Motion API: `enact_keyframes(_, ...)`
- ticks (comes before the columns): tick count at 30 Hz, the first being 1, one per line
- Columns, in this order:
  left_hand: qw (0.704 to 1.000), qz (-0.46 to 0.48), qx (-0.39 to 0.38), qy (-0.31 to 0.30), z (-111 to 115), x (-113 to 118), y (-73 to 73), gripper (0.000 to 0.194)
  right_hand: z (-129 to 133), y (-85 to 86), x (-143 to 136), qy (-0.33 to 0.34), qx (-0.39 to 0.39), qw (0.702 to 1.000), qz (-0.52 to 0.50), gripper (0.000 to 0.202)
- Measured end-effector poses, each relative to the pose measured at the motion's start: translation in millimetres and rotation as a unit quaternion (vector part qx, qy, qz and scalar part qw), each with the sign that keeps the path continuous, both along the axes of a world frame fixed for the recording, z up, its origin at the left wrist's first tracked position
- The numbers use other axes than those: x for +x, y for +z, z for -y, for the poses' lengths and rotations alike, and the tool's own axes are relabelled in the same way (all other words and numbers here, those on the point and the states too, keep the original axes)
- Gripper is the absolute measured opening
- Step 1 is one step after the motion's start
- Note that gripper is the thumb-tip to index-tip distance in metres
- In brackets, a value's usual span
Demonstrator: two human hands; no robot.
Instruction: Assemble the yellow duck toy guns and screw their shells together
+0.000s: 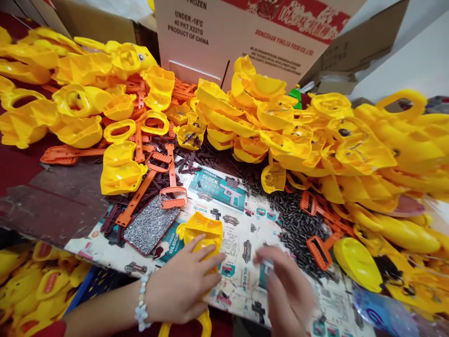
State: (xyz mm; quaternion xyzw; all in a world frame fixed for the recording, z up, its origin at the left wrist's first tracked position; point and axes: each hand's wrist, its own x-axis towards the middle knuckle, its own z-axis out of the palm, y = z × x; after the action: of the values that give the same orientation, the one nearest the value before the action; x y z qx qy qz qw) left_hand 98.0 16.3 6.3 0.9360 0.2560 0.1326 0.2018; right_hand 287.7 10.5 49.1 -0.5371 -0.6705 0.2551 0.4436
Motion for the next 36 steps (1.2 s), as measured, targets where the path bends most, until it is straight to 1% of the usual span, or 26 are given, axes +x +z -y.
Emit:
enact_keyframes(1, 1.0, -0.009, 0.009, -0.021, 0, -2, 1.1, 0.032, -28, -5.6, -6, 0.031, 0.011, 0.999, 0.032, 0.03)
enact_keyframes(2, 0.999, -0.015, 0.015, -0.028, 1, -3, 2.0, 0.03, -59, -12.6, -15, 0.061, 0.017, 0.996, 0.067, 0.028)
enact_keyframes(4, 0.999, -0.023, 0.022, -0.006, 4, -3, 2.0, 0.031, -119, -28.1, -43, 0.106, 0.013, 0.985, 0.137, 0.018)
enact_keyframes(6, 0.999, -0.022, 0.028, 0.031, 9, -1, -0.6, 0.032, -167, -41.7, -74, 0.114, 0.003, 0.974, 0.197, 0.013)
enact_keyframes(7, 0.998, -0.016, 0.031, 0.046, 11, -1, -2.4, 0.031, -183, -46.5, -87, 0.117, -0.004, 0.968, 0.22, 0.015)
enact_keyframes(8, 0.998, -0.008, 0.033, 0.056, 13, 0, -4.4, 0.029, -192, -49.2, -96, 0.117, -0.009, 0.964, 0.237, 0.016)
enact_keyframes(9, 0.997, 0.001, 0.035, 0.063, 14, 0, -6.2, 0.028, -195, -49.5, -101, 0.115, -0.012, 0.961, 0.25, 0.017)
enact_keyframes(10, 0.997, 0.01, 0.036, 0.067, 15, 0, -7.8, 0.027, -191, -47.2, -101, 0.112, -0.014, 0.96, 0.257, 0.017)
enact_keyframes(12, 0.996, 0.025, 0.038, 0.072, 15, -1, -10.2, 0.027, -167, -34.8, -90, 0.107, -0.008, 0.961, 0.256, 0.013)
enact_keyframes(15, 0.996, 0.04, 0.037, 0.075, 13, -2, -12.1, 0.025, -111, -5.6, -64, 0.111, 0.015, 0.967, 0.228, 0.004)
enact_keyframes(16, 0.996, 0.043, 0.035, 0.074, 13, -2, -12.6, 0.025, -92, 2.4, -58, 0.118, 0.027, 0.968, 0.22, 0.004)
enact_keyframes(17, 0.996, 0.046, 0.03, 0.073, 12, -2, -13.0, 0.025, -76, 7.7, -54, 0.139, 0.039, 0.965, 0.218, 0.002)
enact_keyframes(18, 0.996, 0.049, 0.026, 0.07, 12, -2, -13.3, 0.025, -63, 9.7, -52, 0.168, 0.054, 0.957, 0.232, 0.004)
enact_keyframes(20, 0.996, 0.051, 0.019, 0.066, 12, -2, -14.0, 0.027, -49, 4.8, -53, 0.204, 0.06, 0.938, 0.274, 0.014)
enact_keyframes(22, 0.996, 0.052, 0.018, 0.064, 13, -1, -14.6, 0.029, -47, -6.0, -58, 0.214, 0.055, 0.924, 0.314, 0.022)
enact_keyframes(24, 0.996, 0.057, 0.016, 0.063, 13, -1, -15.0, 0.029, -52, -14.3, -62, 0.213, 0.051, 0.917, 0.335, 0.025)
enact_keyframes(26, 0.996, 0.063, 0.013, 0.064, 13, 0, -15.3, 0.027, -57, -15.9, -62, 0.217, 0.043, 0.912, 0.345, 0.024)
enact_keyframes(30, 0.994, 0.078, 0.022, 0.075, 13, 1, -16.3, 0.021, -61, -11.8, -60, 0.238, 0.023, 0.905, 0.353, 0.02)
enact_keyframes(32, 0.994, 0.08, 0.03, 0.074, 13, 1, -16.4, 0.017, -62, -15.7, -60, 0.229, 0.025, 0.907, 0.352, 0.02)
enact_keyframes(34, 0.994, 0.081, 0.032, 0.072, 12, 1, -15.8, 0.015, -64, -23.2, -62, 0.22, 0.028, 0.909, 0.354, 0.018)
enact_keyframes(36, 0.993, 0.084, 0.028, 0.078, 12, 0, -14.9, 0.016, -65, -28.4, -63, 0.229, 0.026, 0.904, 0.361, 0.016)
